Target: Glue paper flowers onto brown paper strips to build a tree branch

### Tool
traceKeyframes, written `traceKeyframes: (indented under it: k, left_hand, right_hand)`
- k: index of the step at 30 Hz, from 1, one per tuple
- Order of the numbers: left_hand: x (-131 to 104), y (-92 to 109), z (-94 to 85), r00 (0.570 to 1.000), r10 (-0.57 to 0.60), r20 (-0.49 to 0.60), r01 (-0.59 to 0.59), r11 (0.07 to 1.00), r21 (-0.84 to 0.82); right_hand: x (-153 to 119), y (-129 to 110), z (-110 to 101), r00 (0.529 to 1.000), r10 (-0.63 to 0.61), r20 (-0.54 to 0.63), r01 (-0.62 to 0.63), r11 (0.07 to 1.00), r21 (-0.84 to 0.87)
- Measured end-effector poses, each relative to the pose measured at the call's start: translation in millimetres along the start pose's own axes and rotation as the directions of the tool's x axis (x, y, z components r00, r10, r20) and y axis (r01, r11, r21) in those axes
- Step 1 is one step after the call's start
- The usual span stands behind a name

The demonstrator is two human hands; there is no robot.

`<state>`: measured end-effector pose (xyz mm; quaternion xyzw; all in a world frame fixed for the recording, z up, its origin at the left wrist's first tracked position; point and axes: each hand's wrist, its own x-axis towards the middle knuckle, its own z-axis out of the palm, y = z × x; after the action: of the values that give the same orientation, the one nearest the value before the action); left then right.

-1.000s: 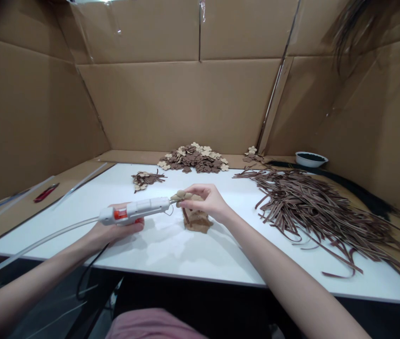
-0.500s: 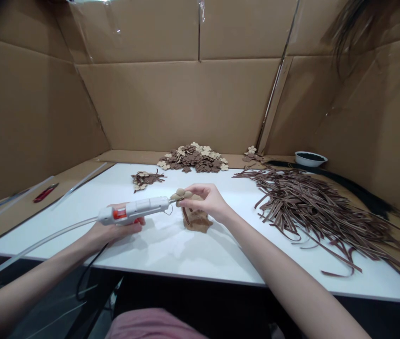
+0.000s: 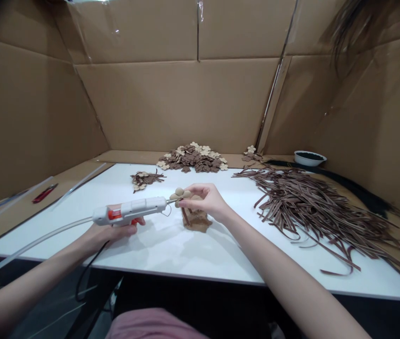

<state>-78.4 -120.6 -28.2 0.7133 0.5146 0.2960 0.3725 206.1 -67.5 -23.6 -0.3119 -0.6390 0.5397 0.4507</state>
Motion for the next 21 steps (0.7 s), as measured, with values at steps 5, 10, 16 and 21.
traceKeyframes:
  k: [5,10,16,21]
  left_hand:
    - [1.0,-2.4,-1.7,0.999,0.037,0.020,-0.037,0.999,0.030]
    - [1.5,-1.2,-1.8,0.999,0.040,0.031,-0.042,0.997,0.060]
    - [0.0,-1.0,-2.1,0.999,0.037,0.022,-0.038,0.998,0.044]
    - [-2.8,0.3,-2.8,1.000,0.022,-0.022,-0.022,1.000,0.008]
  right_hand:
    - [-0.6,-2.1,0.6,1.000,0.011,0.000,-0.011,1.000,-0.018]
    - [-0.5,-1.7,-0.1,1.000,0.026,-0.005,-0.026,0.999,-0.033]
    - [-1.4,-3.2,-0.4,1.000,0.030,-0.008,-0.030,0.998,-0.048]
    - [-1.6,-2.7,-0.6,0.999,0.034,-0.013,-0.035,0.996,-0.082]
